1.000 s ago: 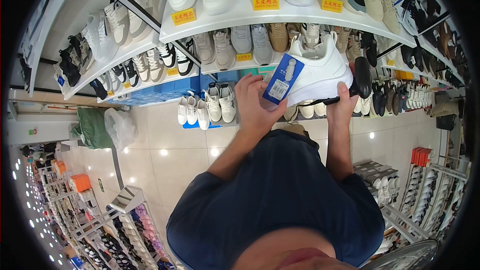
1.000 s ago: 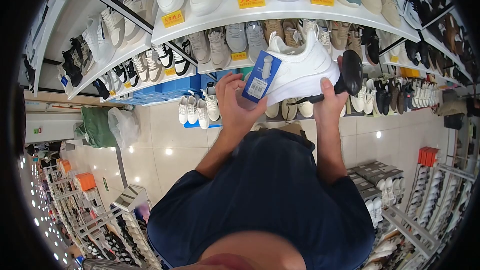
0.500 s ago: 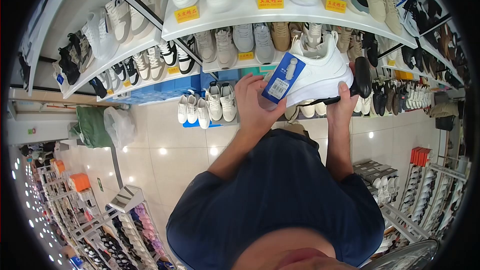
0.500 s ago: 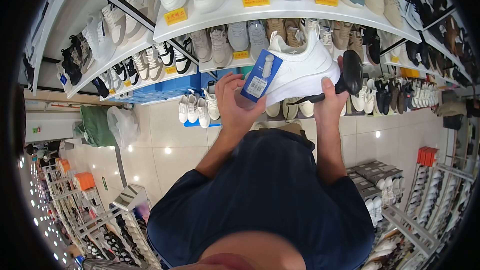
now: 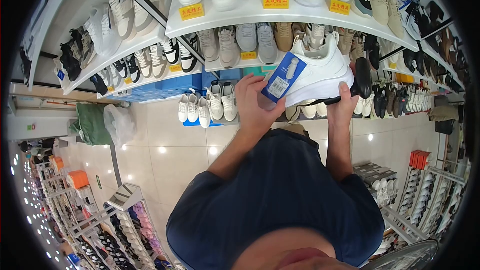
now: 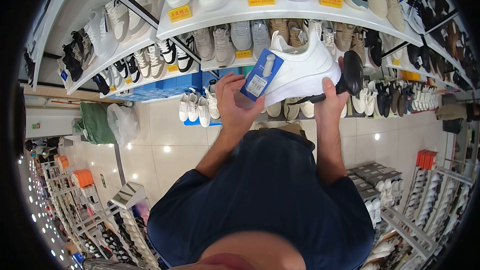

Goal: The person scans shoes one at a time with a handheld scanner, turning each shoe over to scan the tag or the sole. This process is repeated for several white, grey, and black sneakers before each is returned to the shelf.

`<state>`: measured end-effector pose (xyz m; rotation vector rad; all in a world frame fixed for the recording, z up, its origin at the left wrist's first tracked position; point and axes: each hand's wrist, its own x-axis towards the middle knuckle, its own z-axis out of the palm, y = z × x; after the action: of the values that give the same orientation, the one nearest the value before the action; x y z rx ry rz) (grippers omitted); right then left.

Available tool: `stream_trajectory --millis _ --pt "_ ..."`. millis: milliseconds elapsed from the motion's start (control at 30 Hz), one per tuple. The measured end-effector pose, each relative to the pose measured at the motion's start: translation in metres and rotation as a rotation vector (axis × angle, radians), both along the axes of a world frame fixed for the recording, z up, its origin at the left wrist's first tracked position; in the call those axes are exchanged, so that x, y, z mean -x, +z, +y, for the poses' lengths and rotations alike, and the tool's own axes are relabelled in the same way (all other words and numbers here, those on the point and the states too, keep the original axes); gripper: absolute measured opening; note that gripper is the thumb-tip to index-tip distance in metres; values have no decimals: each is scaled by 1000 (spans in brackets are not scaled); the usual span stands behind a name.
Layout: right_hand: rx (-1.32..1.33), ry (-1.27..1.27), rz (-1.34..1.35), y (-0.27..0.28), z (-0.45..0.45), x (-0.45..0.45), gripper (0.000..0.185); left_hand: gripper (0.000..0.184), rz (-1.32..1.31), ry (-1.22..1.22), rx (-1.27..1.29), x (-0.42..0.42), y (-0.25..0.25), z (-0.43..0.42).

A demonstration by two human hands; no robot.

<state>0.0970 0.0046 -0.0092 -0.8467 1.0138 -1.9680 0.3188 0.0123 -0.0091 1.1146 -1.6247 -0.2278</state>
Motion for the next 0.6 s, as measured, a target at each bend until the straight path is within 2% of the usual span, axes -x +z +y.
stream_trajectory --millis 600 --pt "-12 6 -5 7 3 -4 76 53 17 4 16 0 -3 0"
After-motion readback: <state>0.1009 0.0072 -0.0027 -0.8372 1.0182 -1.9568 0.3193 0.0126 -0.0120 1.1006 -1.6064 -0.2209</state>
